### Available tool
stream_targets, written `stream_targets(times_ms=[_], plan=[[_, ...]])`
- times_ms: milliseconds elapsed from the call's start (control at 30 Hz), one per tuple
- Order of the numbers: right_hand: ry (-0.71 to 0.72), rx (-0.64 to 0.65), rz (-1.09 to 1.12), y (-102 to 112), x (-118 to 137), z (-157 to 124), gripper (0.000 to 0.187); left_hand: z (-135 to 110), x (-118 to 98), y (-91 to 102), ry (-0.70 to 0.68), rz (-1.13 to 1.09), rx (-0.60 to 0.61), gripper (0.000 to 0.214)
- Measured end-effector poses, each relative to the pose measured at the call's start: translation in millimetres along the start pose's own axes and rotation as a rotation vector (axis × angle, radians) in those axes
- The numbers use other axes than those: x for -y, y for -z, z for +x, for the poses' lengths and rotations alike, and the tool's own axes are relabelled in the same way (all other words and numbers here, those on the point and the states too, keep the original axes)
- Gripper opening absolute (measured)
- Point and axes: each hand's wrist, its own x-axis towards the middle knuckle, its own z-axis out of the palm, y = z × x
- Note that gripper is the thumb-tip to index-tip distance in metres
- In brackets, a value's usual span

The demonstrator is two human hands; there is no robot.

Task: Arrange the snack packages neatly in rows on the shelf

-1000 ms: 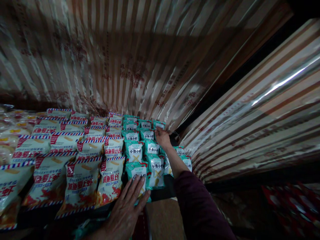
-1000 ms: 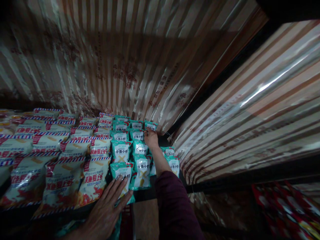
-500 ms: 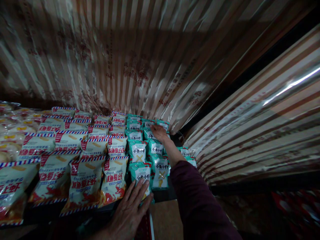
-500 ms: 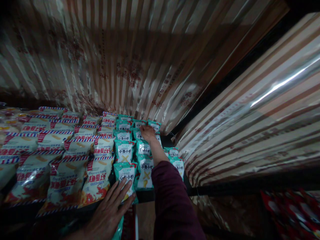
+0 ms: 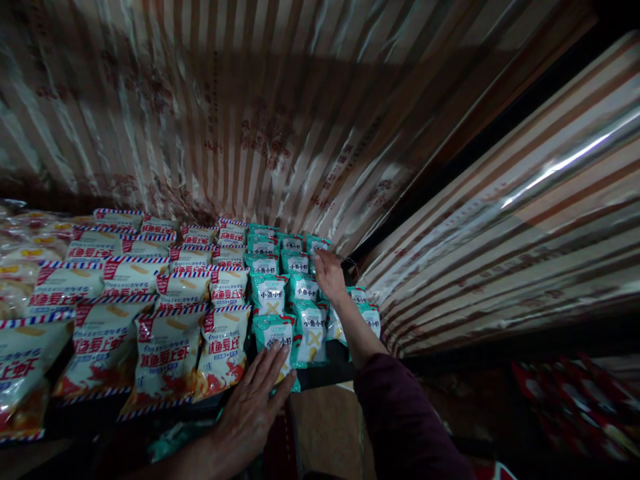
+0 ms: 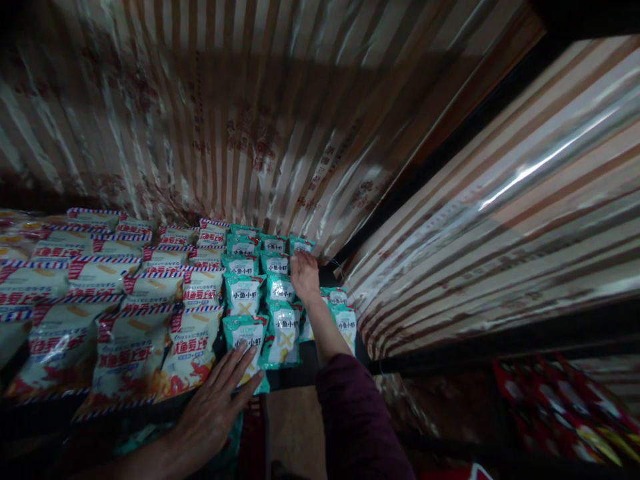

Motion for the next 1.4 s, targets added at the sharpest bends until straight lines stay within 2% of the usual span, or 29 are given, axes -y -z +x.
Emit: stream_targets(times_ms=[133,267,367,433,533,667,1000,1200,1400], plan=[[-0.054,-0.159,0.206,12,-4,-43,0.049,0,1,1.4,0.012,-0.019,0.027,0.080],[-0.258,-0.291,0.378,12,4,-105,0.053,1,2,2.8,-0.004,-0.039,0.007,0.079],[-0.437,-0.325,0.447,1,12,-145,0.056,1,3,3.3,-0.001,-0.043,0.017,0.079],[-0.451,-0.295,0.452,-7,17,-160,0.057,0,3,3.2,0.004,-0.035,0.037,0.079],[-0.357,-0.303,0.393,-15,20,-166,0.055,0,3,2.5,0.006,-0.042,0.033,0.078],[-0.235,-0.335,0.357,-21,23,-159,0.053,1,3,2.4,-0.001,-0.062,0.001,0.074],[-0.202,-0.329,0.311,-43,37,-149,0.048,-1,3,3.0,0.002,-0.024,0.028,0.076],[-0.215,-0.354,0.277,-37,44,-147,0.050,2,4,5.5,0.015,-0.049,0.015,0.064],[-0.225,-0.398,0.196,-34,44,-166,0.060,6,4,10.9,0.024,-0.021,0.022,0.056]])
